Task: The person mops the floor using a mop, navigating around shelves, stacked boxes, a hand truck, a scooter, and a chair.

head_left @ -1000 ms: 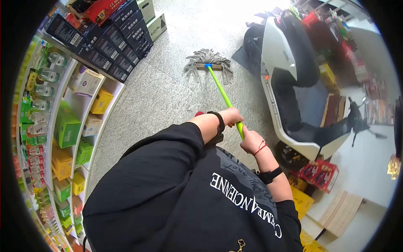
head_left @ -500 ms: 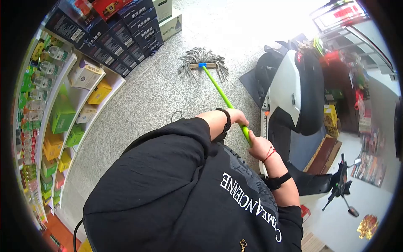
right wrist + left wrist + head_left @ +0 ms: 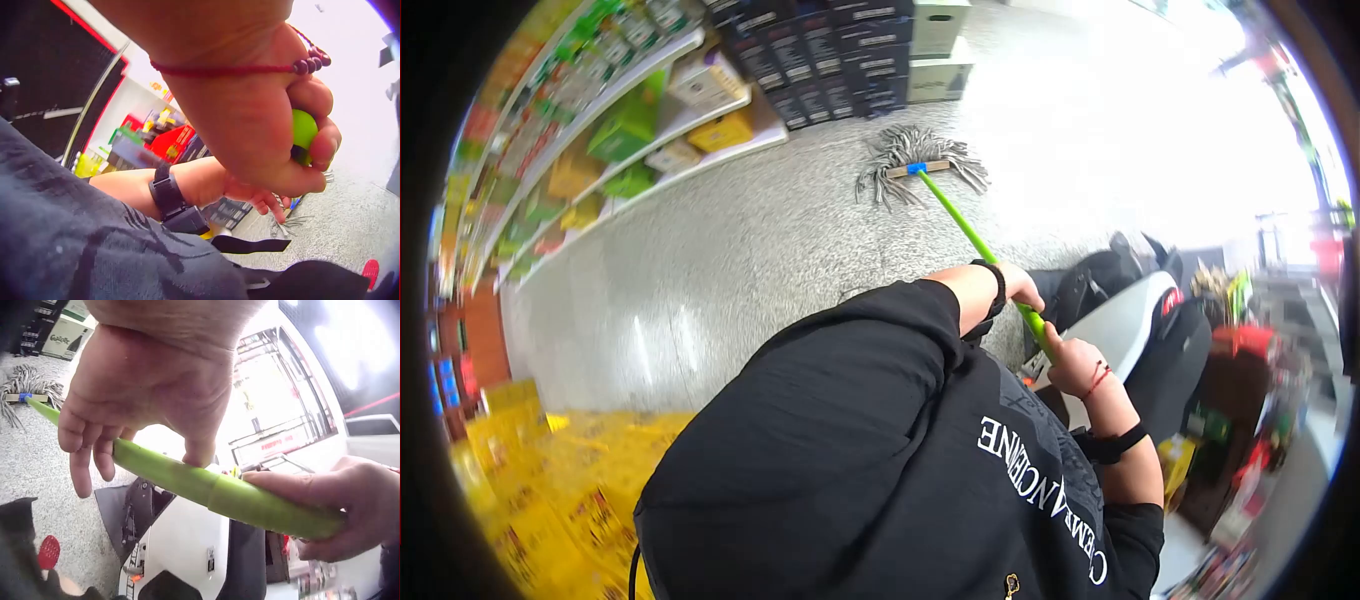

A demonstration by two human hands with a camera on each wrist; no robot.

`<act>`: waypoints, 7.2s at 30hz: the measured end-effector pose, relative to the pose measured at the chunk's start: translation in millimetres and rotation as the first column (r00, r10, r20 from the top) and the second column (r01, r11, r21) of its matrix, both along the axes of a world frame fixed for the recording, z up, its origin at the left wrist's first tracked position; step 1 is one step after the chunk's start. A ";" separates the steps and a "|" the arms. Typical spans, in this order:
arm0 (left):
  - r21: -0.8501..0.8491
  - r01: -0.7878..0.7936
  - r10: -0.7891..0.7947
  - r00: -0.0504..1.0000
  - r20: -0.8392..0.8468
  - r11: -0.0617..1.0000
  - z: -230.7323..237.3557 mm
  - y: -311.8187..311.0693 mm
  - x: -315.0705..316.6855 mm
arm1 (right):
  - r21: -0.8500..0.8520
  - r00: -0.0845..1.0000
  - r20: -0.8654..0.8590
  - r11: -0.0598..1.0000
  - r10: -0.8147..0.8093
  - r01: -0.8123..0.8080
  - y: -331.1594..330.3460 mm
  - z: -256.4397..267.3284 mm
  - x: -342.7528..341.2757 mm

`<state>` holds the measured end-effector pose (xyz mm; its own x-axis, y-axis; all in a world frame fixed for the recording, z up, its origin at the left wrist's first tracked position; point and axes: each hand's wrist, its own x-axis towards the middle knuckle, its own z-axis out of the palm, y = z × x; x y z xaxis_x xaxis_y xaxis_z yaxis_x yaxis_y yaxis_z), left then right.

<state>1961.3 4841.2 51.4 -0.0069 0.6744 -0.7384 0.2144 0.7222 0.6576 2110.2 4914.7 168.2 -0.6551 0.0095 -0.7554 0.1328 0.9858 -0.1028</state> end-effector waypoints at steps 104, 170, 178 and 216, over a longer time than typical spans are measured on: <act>-0.021 -0.602 0.601 -0.798 0.041 -0.798 27.1 -1243.6 -517.3 | -0.272 0.014 -0.207 -0.044 0.978 -0.961 -1231.1 28.4 -752.6; 0.025 -0.727 0.713 -0.679 -0.173 -0.686 49.3 -2266.8 -591.6 | -0.368 -0.065 0.071 -0.034 0.995 -0.929 -2273.2 78.1 -831.0; 0.124 -0.730 0.713 -0.683 -0.159 -0.672 44.1 -2416.7 -581.4 | -0.406 0.054 0.078 0.081 0.995 -0.910 -2420.3 70.3 -818.6; 0.093 -0.684 0.652 -0.722 -0.233 -0.724 54.1 -2975.2 -657.7 | -0.471 -0.066 0.081 -0.020 0.995 -0.882 -2989.3 74.6 -906.1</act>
